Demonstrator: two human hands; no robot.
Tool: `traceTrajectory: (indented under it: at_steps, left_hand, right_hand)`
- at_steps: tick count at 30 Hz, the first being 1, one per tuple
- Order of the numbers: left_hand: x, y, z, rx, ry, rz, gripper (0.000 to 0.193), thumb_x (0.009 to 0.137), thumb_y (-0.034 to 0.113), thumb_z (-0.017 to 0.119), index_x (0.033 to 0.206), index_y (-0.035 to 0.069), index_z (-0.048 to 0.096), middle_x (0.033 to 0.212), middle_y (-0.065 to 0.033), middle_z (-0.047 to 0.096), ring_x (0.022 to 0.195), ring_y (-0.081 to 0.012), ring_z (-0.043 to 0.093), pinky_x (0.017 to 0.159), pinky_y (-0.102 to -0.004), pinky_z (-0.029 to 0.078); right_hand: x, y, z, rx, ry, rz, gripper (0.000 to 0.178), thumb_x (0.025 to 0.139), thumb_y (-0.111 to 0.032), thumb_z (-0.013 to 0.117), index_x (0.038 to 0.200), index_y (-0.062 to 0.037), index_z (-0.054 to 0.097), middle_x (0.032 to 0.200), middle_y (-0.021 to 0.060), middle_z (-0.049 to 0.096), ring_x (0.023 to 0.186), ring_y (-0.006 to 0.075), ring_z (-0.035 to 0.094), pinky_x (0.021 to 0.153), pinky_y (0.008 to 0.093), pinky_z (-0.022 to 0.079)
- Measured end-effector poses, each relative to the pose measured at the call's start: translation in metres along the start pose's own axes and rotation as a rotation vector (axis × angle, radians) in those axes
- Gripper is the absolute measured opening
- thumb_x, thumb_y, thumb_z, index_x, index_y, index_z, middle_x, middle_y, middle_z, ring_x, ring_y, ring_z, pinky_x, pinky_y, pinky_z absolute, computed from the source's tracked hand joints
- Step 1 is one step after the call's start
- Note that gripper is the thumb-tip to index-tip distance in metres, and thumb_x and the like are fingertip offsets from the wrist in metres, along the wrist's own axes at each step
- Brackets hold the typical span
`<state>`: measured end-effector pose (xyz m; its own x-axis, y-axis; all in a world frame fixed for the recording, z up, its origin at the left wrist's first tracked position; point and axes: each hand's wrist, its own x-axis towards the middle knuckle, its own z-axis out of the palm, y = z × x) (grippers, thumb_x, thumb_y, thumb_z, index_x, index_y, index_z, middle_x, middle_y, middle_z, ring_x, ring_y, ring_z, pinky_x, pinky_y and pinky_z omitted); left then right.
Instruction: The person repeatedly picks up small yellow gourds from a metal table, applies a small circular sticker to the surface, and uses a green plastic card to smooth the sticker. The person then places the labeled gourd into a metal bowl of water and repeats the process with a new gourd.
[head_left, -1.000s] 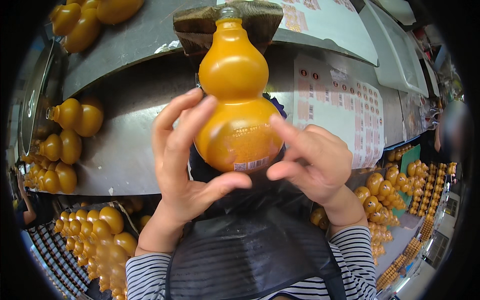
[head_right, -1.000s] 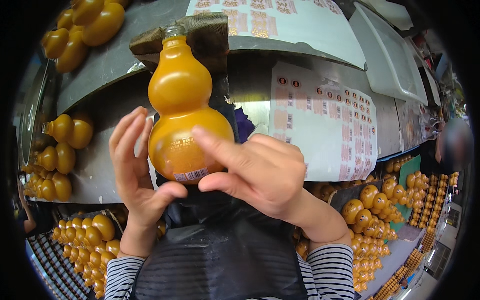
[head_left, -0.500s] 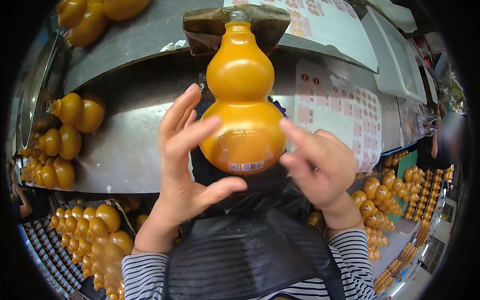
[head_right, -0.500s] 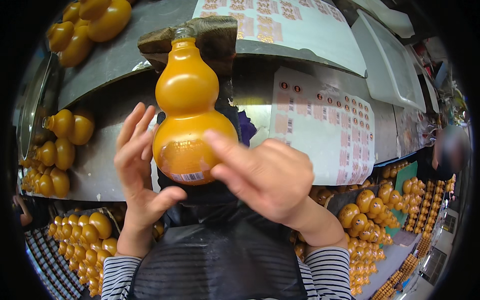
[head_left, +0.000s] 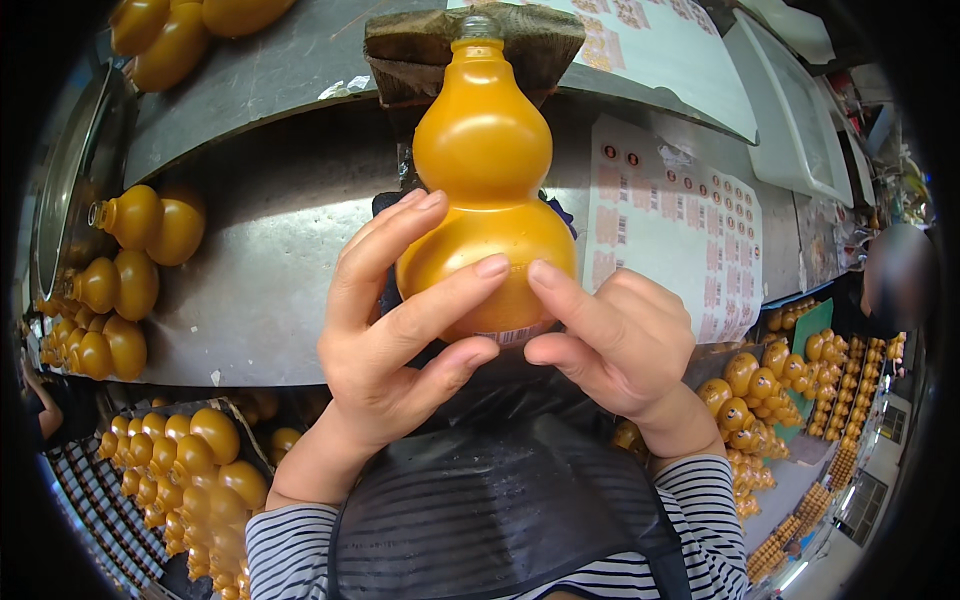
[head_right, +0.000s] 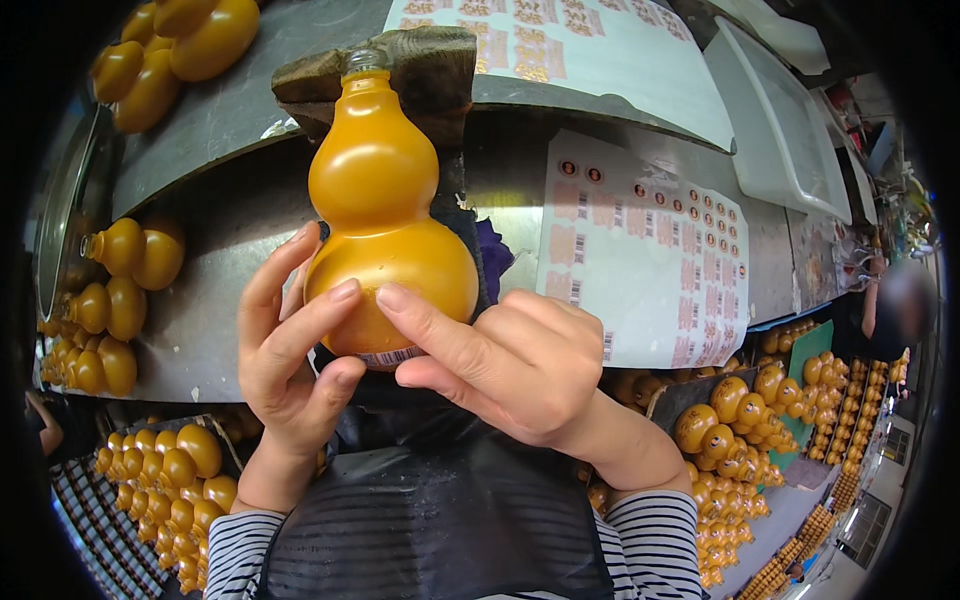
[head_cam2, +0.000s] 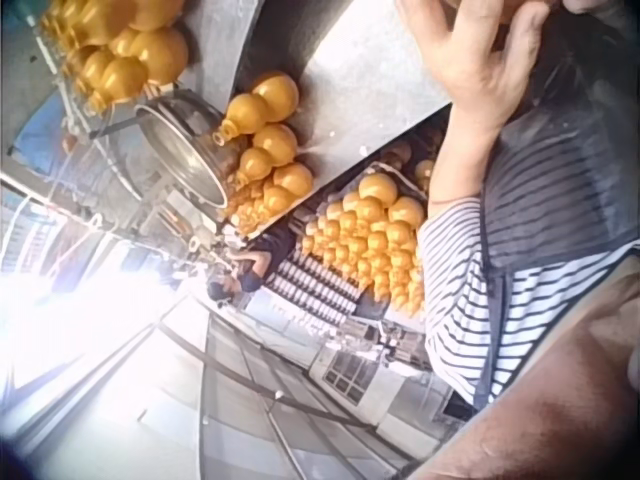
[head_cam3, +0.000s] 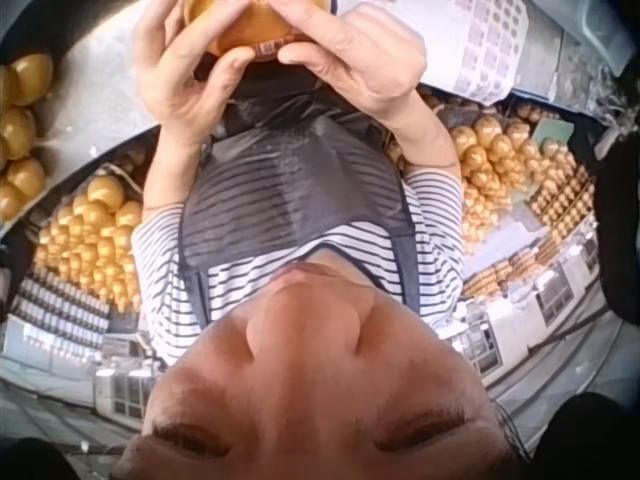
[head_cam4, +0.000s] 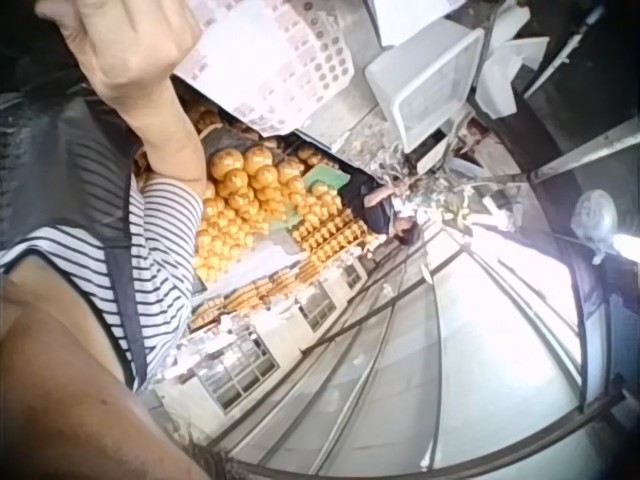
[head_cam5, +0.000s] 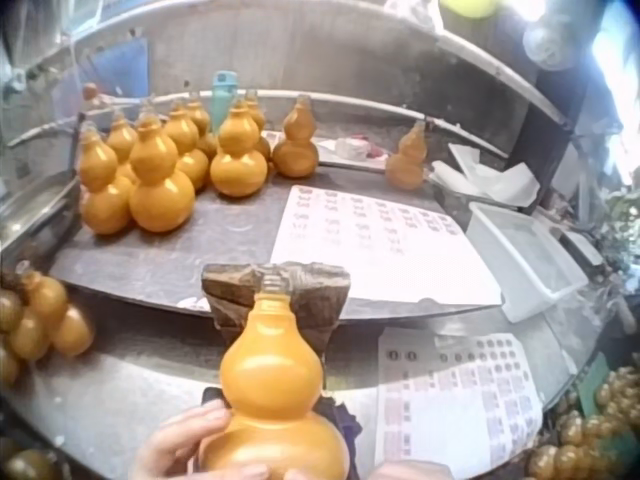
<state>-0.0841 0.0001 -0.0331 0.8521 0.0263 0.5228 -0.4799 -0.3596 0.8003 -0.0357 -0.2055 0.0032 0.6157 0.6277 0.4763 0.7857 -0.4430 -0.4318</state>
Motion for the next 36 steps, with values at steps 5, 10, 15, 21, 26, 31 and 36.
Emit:
traceTrajectory:
  at_steps: [5, 10, 15, 21, 26, 31, 36]
  left_hand:
    - [0.007, 0.002, 0.002, 0.104, -0.03, -0.01, 0.045, 0.072, 0.023, 0.078, 0.115, 0.013, 0.071, 0.128, -0.0167, 0.054, 0.117, -0.0353, 0.053, 0.101, -0.0453, 0.043]
    - [0.01, 0.006, -0.001, 0.118, -0.063, 0.002, 0.044, 0.075, 0.027, 0.075, 0.114, 0.009, 0.07, 0.127, -0.0175, 0.053, 0.118, -0.0358, 0.052, 0.101, -0.0464, 0.043]
    - [0.008, -0.004, -0.003, 0.199, -0.133, 0.099, 0.051, 0.084, 0.043, 0.069, 0.114, 0.002, 0.067, 0.129, -0.0218, 0.049, 0.124, -0.0371, 0.049, 0.105, -0.0481, 0.04]
    - [0.009, 0.007, -0.006, -0.005, -0.098, -0.151, 0.087, 0.068, 0.049, 0.081, 0.134, 0.002, 0.05, 0.13, -0.0147, 0.044, 0.123, -0.0298, 0.044, 0.105, -0.0415, 0.036]
    - [0.02, 0.011, 0.009, 0.285, -0.07, -0.098, 0.107, 0.062, 0.052, 0.085, 0.141, 0.0, 0.036, 0.129, -0.0132, 0.038, 0.122, -0.0253, 0.043, 0.106, -0.0395, 0.035]
    - [0.012, 0.009, 0.011, 0.271, -0.021, -0.144, 0.11, 0.061, 0.047, 0.087, 0.143, 0.0, 0.031, 0.129, -0.0133, 0.039, 0.12, -0.0256, 0.044, 0.105, -0.0395, 0.035]
    - [0.012, 0.009, 0.013, 0.262, -0.021, -0.143, 0.117, 0.058, 0.052, 0.088, 0.144, 0.0, 0.029, 0.132, -0.0134, 0.037, 0.121, -0.0256, 0.042, 0.106, -0.0395, 0.034]
  right_hand:
    - [0.003, 0.002, 0.0, -0.01, -0.015, 0.002, 0.05, 0.076, -0.032, 0.077, 0.115, -0.0021, 0.068, 0.062, 0.0013, 0.057, 0.05, 0.0148, 0.047, 0.048, 0.0268, 0.038]
    - [0.003, 0.002, 0.0, 0.0, -0.022, 0.016, 0.05, 0.076, -0.033, 0.077, 0.115, -0.002, 0.068, 0.064, 0.0013, 0.058, 0.051, 0.0147, 0.047, 0.048, 0.0267, 0.038]
    - [0.002, 0.007, 0.007, 0.021, 0.063, -0.018, 0.051, 0.074, -0.032, 0.078, 0.117, -0.007, 0.069, 0.059, -0.0008, 0.05, 0.047, 0.0122, 0.042, 0.044, 0.0256, 0.035]
    - [0.018, 0.046, -0.021, 0.949, 0.128, 0.53, 0.038, 0.088, -0.026, 0.069, 0.116, -0.0004, 0.063, 0.07, -0.0019, 0.059, 0.057, 0.0061, 0.051, 0.052, 0.0216, 0.043]
    - [0.037, 0.07, -0.044, 0.897, 0.373, 0.757, 0.031, 0.089, -0.014, 0.068, 0.113, 0.0029, 0.058, 0.091, 0.0053, 0.065, 0.09, 0.0103, 0.064, 0.076, 0.0254, 0.053]
    - [0.05, 0.01, -0.046, 0.505, -0.071, 0.252, 0.042, 0.075, -0.002, 0.077, 0.113, 0.0051, 0.06, 0.103, 0.0097, 0.064, 0.095, 0.0143, 0.063, 0.086, 0.0259, 0.05]
    - [0.065, 0.002, -0.024, 0.464, -0.038, 0.292, 0.034, 0.076, 0.004, 0.074, 0.107, 0.0049, 0.063, 0.106, 0.0085, 0.064, 0.097, 0.013, 0.061, 0.087, 0.025, 0.049]
